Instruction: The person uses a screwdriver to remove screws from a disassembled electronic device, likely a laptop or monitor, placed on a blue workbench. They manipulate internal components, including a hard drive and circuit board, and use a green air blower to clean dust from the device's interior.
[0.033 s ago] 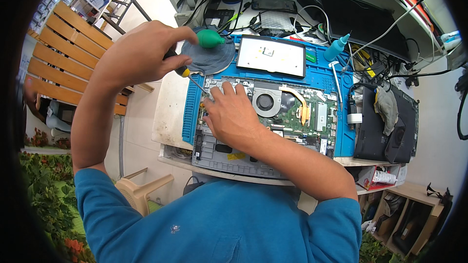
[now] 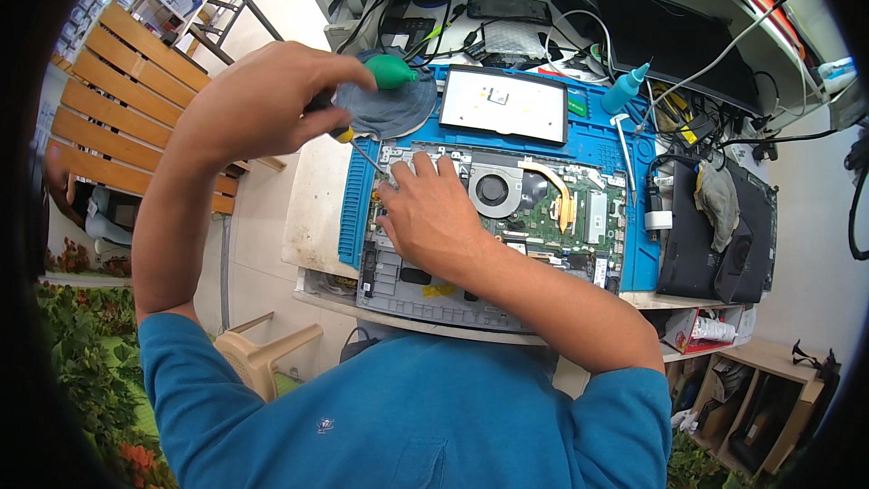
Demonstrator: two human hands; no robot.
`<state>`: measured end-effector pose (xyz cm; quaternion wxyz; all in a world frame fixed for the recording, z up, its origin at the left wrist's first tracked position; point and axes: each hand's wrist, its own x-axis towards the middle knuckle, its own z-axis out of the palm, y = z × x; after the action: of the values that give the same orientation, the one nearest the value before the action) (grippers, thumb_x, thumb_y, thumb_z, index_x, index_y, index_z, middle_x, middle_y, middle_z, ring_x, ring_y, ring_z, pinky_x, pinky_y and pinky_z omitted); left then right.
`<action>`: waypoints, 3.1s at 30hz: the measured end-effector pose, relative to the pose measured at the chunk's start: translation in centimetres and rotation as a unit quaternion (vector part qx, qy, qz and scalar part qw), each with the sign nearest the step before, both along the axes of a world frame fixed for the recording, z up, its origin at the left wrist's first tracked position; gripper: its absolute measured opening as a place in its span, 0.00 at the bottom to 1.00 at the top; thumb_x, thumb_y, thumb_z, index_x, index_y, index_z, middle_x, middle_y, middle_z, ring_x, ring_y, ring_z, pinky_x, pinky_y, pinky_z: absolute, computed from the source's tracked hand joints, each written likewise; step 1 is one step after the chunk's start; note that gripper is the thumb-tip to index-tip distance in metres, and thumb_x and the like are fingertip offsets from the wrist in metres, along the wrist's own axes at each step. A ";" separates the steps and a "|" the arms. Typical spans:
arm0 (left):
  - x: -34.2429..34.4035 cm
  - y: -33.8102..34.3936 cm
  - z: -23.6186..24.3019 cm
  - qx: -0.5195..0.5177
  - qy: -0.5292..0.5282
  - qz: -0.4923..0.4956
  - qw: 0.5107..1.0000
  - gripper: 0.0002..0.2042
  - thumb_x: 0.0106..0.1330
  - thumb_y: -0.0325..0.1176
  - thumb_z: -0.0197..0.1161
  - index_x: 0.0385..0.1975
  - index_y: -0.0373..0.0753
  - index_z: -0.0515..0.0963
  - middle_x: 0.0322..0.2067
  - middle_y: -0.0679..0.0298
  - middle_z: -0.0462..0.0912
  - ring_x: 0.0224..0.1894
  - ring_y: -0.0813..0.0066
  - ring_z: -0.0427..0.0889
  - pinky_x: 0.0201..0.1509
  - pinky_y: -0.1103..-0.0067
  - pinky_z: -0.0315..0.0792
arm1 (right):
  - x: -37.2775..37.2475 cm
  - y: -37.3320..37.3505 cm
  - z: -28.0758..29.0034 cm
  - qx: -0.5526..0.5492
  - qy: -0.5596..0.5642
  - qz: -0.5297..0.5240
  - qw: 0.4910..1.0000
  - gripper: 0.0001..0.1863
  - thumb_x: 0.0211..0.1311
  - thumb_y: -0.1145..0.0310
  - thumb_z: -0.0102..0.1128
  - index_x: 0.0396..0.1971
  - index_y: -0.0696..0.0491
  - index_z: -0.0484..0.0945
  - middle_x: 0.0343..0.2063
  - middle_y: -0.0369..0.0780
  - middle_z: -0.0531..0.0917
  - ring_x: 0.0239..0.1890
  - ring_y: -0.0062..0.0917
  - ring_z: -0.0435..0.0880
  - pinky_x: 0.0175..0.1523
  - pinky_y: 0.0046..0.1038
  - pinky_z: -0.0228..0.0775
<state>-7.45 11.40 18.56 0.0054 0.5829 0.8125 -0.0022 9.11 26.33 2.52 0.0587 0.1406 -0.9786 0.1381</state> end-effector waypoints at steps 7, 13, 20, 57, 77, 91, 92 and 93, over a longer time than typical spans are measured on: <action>-0.5 -4.1 1.1 0.192 -0.075 0.012 0.979 0.18 0.69 0.29 0.77 0.58 0.40 0.85 0.37 0.60 0.89 0.38 0.67 0.89 0.46 0.71 0.83 | 0.1 0.2 -0.3 -0.022 0.023 0.032 0.999 0.19 0.69 0.62 0.71 0.58 0.51 0.88 0.53 0.45 0.85 0.60 0.40 0.78 0.67 0.44 0.68; 1.7 -10.4 -1.6 0.299 -0.141 0.131 0.935 0.18 0.72 0.30 0.76 0.60 0.36 0.84 0.39 0.61 0.87 0.42 0.75 0.86 0.51 0.78 0.80 | 0.8 0.2 0.0 0.016 0.022 0.103 0.994 0.25 0.55 0.73 0.70 0.57 0.49 0.88 0.55 0.43 0.83 0.61 0.39 0.78 0.70 0.43 0.67; 5.2 -15.5 -6.6 0.375 -0.202 0.227 0.876 0.18 0.74 0.30 0.75 0.60 0.34 0.82 0.42 0.64 0.86 0.46 0.78 0.82 0.54 0.80 0.77 | 0.9 0.6 0.9 0.025 0.007 0.124 0.992 0.22 0.60 0.72 0.67 0.55 0.50 0.90 0.57 0.42 0.83 0.61 0.38 0.79 0.68 0.42 0.69; 10.1 -20.1 -17.3 0.721 -0.556 0.118 0.396 0.26 0.91 0.44 0.50 0.80 0.39 0.60 0.50 0.59 0.73 0.24 0.86 0.65 0.17 0.90 0.64 | 13.7 -5.4 19.2 -0.408 0.197 0.316 0.833 0.16 0.48 0.66 0.69 0.11 0.47 0.70 0.18 0.35 0.75 0.19 0.26 0.76 0.21 0.31 0.65; 14.7 -12.5 -10.8 0.459 -0.363 0.005 0.811 0.27 0.79 0.49 0.71 0.66 0.33 0.80 0.21 0.69 0.77 0.15 0.87 0.64 0.14 0.82 0.55 | 24.6 5.7 8.8 -0.369 0.343 -0.138 0.853 0.13 0.77 0.61 0.71 0.39 0.55 0.81 0.35 0.42 0.86 0.32 0.31 0.86 0.36 0.36 0.89; 18.9 -5.4 1.8 0.412 -0.422 -0.416 0.692 0.51 0.70 0.23 0.74 0.79 0.93 0.60 0.21 0.68 0.75 0.14 0.81 0.59 0.14 0.82 0.53 | 25.1 5.9 21.8 -0.538 0.163 0.124 0.818 0.14 0.83 0.59 0.59 0.52 0.52 0.85 0.52 0.38 0.85 0.44 0.32 0.83 0.41 0.30 0.87; 19.1 -5.6 2.2 0.398 -0.410 -0.418 0.706 0.52 0.71 0.24 0.74 0.79 0.96 0.56 0.22 0.68 0.75 0.14 0.81 0.60 0.14 0.82 0.55 | 24.9 7.3 22.4 -0.523 0.129 0.181 0.823 0.15 0.82 0.59 0.61 0.55 0.52 0.86 0.53 0.38 0.85 0.44 0.33 0.84 0.42 0.30 0.88; 18.8 -5.3 2.2 0.377 -0.420 -0.415 0.713 0.53 0.71 0.25 0.74 0.79 0.98 0.54 0.23 0.69 0.76 0.14 0.81 0.61 0.14 0.82 0.56 | 24.9 7.4 22.0 -0.525 0.144 0.202 0.814 0.17 0.81 0.57 0.62 0.59 0.52 0.85 0.54 0.39 0.85 0.45 0.33 0.84 0.43 0.30 0.89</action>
<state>11.37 6.06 20.73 0.1248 0.7560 0.3364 0.5475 34.00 33.71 24.48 0.2345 0.3017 -0.6873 0.6178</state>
